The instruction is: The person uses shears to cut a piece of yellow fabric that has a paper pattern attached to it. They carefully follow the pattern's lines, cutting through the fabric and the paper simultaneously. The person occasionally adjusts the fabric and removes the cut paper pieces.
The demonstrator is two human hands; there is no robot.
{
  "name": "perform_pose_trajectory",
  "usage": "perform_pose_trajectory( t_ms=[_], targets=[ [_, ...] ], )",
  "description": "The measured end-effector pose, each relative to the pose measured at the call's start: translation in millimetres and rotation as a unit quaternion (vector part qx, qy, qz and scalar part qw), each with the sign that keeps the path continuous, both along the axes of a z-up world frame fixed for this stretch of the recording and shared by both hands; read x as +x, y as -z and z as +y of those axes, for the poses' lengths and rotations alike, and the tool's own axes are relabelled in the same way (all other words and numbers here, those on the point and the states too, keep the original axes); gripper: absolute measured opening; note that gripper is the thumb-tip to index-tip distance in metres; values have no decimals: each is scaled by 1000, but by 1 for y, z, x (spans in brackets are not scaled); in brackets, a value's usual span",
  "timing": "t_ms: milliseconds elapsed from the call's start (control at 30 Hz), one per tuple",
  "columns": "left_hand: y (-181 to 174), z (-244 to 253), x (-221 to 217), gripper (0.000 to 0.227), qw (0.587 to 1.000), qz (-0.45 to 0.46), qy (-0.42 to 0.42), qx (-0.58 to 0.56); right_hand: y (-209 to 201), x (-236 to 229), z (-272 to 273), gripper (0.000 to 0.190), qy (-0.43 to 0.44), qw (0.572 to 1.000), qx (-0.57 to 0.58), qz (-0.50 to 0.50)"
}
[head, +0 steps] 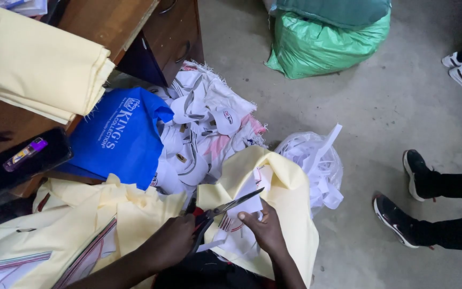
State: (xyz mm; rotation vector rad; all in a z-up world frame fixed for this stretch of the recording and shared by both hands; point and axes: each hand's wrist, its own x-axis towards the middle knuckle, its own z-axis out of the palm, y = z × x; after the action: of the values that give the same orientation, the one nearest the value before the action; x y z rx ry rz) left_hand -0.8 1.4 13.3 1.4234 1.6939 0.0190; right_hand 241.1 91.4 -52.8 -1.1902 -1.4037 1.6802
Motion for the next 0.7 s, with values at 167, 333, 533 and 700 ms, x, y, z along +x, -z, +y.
perform_pose_trajectory(
  t_ms=[167, 333, 533, 700],
  targets=[
    [3, -3, -1, 16, 999, 16, -5, -30, -30, -12, 2, 37, 34, 997, 53, -43],
    [-18, 0, 5, 19, 992, -26, -25, -123, 6, -13, -12, 55, 20, 995, 91, -45],
    [12, -7, -7, 33, 994, -24, 50, -93, -5, -15, -18, 47, 4, 998, 58, -21],
    [14, -2, -2, 35, 994, 11, 30, -106, 7, -8, -27, 46, -17, 996, 85, -13]
  ],
)
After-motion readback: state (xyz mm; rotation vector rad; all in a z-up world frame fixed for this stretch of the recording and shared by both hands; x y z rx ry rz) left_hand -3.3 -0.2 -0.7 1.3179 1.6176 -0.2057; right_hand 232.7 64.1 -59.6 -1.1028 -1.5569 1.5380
